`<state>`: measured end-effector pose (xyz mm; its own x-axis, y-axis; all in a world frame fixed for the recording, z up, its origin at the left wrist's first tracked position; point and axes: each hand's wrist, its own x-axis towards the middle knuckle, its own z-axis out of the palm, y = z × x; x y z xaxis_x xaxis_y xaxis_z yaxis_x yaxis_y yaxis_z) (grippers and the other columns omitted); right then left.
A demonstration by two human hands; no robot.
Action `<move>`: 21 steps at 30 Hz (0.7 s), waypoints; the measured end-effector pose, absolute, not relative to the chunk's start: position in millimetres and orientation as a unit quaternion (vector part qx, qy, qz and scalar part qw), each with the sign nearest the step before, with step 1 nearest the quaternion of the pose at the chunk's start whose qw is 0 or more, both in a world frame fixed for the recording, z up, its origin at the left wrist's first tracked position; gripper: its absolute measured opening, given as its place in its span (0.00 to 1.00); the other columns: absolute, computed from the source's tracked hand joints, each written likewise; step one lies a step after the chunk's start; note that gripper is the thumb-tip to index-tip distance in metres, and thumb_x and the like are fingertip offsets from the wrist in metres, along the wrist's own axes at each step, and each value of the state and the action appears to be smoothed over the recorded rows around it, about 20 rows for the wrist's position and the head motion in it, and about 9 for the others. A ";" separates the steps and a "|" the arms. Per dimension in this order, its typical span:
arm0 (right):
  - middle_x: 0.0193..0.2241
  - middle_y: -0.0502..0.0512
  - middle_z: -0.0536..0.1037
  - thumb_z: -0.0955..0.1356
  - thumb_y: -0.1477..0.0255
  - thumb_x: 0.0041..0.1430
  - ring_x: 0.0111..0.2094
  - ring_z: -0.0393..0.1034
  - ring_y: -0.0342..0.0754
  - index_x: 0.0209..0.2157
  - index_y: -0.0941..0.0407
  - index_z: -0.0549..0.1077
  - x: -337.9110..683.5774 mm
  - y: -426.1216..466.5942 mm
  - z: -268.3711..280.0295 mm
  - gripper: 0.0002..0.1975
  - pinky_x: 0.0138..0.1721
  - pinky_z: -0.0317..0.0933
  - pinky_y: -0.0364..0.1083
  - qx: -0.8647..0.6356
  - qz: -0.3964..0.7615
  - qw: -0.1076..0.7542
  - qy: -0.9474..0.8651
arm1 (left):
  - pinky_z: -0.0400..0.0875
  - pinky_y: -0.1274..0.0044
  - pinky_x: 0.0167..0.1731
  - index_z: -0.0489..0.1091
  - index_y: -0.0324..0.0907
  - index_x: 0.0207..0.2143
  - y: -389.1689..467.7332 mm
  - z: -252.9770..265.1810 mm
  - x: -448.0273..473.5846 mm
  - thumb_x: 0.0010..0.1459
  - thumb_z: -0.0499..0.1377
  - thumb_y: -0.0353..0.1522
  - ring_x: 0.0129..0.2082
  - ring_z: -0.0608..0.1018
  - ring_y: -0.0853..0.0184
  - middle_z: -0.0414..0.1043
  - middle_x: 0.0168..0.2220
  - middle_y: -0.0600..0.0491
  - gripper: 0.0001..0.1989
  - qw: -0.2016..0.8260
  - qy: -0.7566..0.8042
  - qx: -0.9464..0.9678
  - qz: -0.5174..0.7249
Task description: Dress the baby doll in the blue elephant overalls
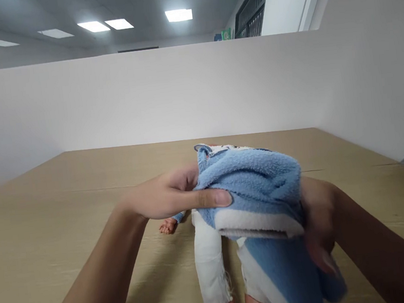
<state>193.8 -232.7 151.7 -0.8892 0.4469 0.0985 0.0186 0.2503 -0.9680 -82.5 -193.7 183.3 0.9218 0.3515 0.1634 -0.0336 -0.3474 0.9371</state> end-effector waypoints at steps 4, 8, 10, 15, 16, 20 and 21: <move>0.63 0.60 0.76 0.82 0.70 0.52 0.67 0.67 0.59 0.64 0.56 0.72 188.2 -237.2 157.3 0.38 0.68 0.63 0.52 -0.211 0.536 0.272 -0.771 | 0.80 0.75 0.41 0.78 0.44 0.46 -195.4 188.5 -79.1 0.66 0.68 0.41 0.41 0.83 0.62 0.80 0.36 0.52 0.12 0.535 0.132 0.823 0.139; 0.64 0.59 0.76 0.79 0.68 0.59 0.69 0.66 0.59 0.65 0.53 0.72 179.9 -241.7 157.4 0.34 0.71 0.60 0.57 -0.260 0.487 0.367 -0.749 | 0.76 0.78 0.29 0.78 0.43 0.44 -197.9 186.2 -81.1 0.61 0.72 0.41 0.29 0.80 0.66 0.76 0.28 0.57 0.15 0.519 0.216 0.817 0.130; 0.64 0.59 0.76 0.78 0.66 0.61 0.69 0.65 0.59 0.66 0.52 0.72 176.8 -247.9 157.1 0.33 0.72 0.58 0.59 -0.291 0.460 0.403 -0.736 | 0.75 0.79 0.27 0.77 0.43 0.47 -208.1 181.7 -81.5 0.59 0.73 0.41 0.28 0.78 0.67 0.77 0.31 0.56 0.18 0.513 0.243 0.806 0.168; 0.63 0.58 0.77 0.78 0.66 0.60 0.66 0.69 0.60 0.62 0.52 0.76 169.6 -284.6 153.2 0.29 0.72 0.57 0.60 -0.369 0.397 0.390 -0.745 | 0.76 0.71 0.52 0.77 0.43 0.51 -261.5 153.4 -78.7 0.61 0.70 0.39 0.50 0.81 0.58 0.81 0.49 0.50 0.18 0.547 0.279 0.737 0.283; 0.61 0.58 0.79 0.78 0.66 0.60 0.64 0.71 0.60 0.61 0.52 0.77 167.1 -293.7 150.7 0.28 0.71 0.58 0.60 -0.385 0.401 0.367 -0.746 | 0.76 0.69 0.53 0.78 0.42 0.49 -273.9 144.3 -78.4 0.63 0.68 0.41 0.50 0.81 0.56 0.82 0.48 0.49 0.17 0.563 0.315 0.704 0.296; 0.52 0.56 0.85 0.77 0.67 0.61 0.55 0.78 0.58 0.56 0.51 0.81 153.5 -323.4 134.7 0.21 0.64 0.68 0.56 -0.421 0.448 0.300 -0.729 | 0.78 0.69 0.46 0.78 0.40 0.42 -316.5 101.9 -79.5 0.61 0.68 0.45 0.45 0.81 0.54 0.82 0.41 0.47 0.18 0.563 0.411 0.626 0.350; 0.51 0.55 0.86 0.76 0.68 0.61 0.54 0.79 0.57 0.55 0.51 0.82 150.1 -328.4 130.1 0.20 0.62 0.69 0.54 -0.422 0.449 0.294 -0.730 | 0.78 0.69 0.44 0.78 0.40 0.40 -324.9 91.2 -79.9 0.60 0.69 0.46 0.43 0.81 0.54 0.82 0.40 0.47 0.18 0.569 0.415 0.612 0.359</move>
